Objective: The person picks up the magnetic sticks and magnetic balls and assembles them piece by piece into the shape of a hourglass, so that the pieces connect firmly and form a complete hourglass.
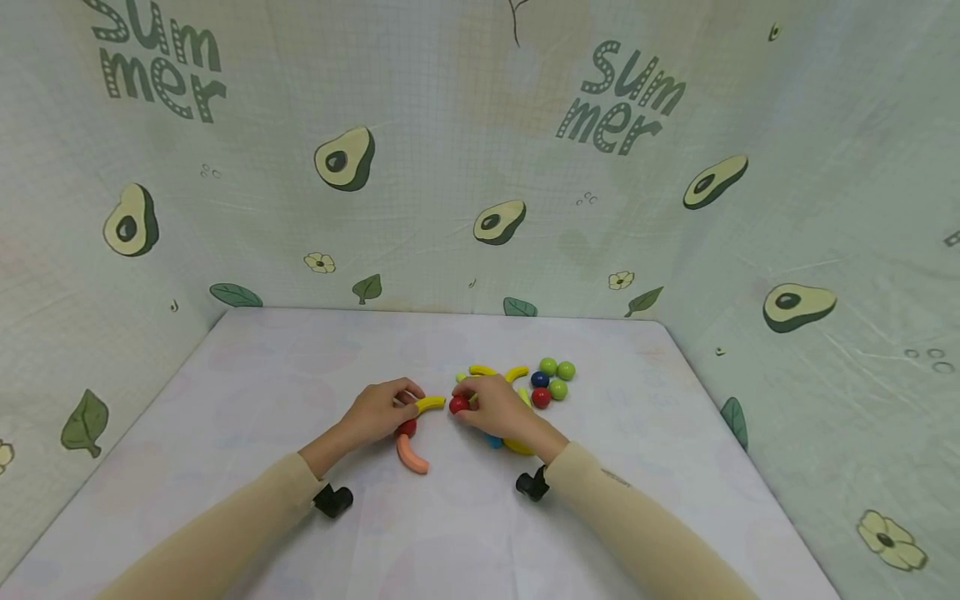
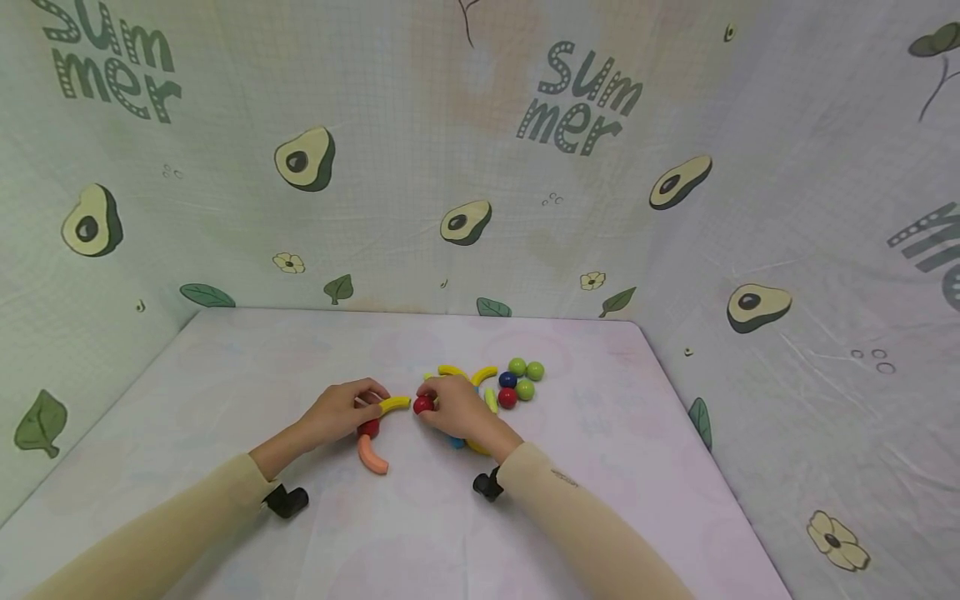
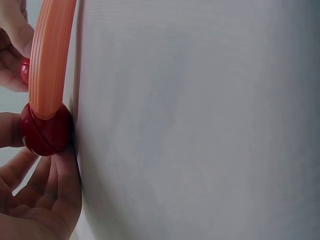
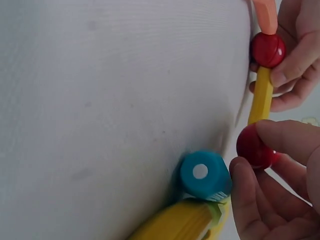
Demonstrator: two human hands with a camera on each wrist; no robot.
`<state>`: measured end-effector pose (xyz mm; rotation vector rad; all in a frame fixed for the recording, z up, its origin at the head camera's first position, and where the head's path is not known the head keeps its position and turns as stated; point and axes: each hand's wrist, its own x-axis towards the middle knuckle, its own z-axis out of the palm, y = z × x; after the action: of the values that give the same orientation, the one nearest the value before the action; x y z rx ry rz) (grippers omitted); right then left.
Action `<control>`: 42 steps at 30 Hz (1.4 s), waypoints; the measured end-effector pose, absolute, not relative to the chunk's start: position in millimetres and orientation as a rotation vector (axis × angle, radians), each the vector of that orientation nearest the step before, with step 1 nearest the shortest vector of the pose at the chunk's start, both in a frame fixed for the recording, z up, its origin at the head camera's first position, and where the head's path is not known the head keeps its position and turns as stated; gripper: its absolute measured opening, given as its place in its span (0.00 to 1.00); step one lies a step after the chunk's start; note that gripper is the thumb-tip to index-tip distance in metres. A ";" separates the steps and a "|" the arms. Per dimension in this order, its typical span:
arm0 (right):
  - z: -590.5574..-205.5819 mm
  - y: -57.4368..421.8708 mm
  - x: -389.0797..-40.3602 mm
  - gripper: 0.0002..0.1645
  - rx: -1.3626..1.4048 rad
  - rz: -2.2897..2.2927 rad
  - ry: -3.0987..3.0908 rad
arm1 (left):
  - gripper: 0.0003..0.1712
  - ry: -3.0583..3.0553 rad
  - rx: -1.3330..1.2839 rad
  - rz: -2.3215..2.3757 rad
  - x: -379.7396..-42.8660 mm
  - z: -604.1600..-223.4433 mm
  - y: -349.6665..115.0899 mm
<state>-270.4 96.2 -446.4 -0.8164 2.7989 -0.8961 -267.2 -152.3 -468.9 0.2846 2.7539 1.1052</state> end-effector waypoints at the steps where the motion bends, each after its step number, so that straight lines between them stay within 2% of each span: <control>1: -447.5 94.6 -271.2 0.17 -0.816 -0.890 2.801 | 0.12 2.757 0.288 1.105 -266.7 -468.8 -152.6; 19: -454.8 83.0 -279.8 0.18 -0.782 -0.846 2.823 | 0.15 2.727 0.306 1.112 -264.2 -468.7 -153.8; 32: -455.3 78.1 -284.6 0.18 -0.735 -0.868 2.844 | 0.13 2.712 0.339 1.131 -262.3 -467.9 -157.6; 42: -453.0 75.3 -283.2 0.17 -0.737 -0.896 2.821 | 0.17 2.664 0.373 1.150 -261.4 -468.3 -159.6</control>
<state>-283.2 75.3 -453.0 -0.7366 2.8210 -0.8958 -261.4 -159.6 -468.3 0.3728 2.6640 1.1502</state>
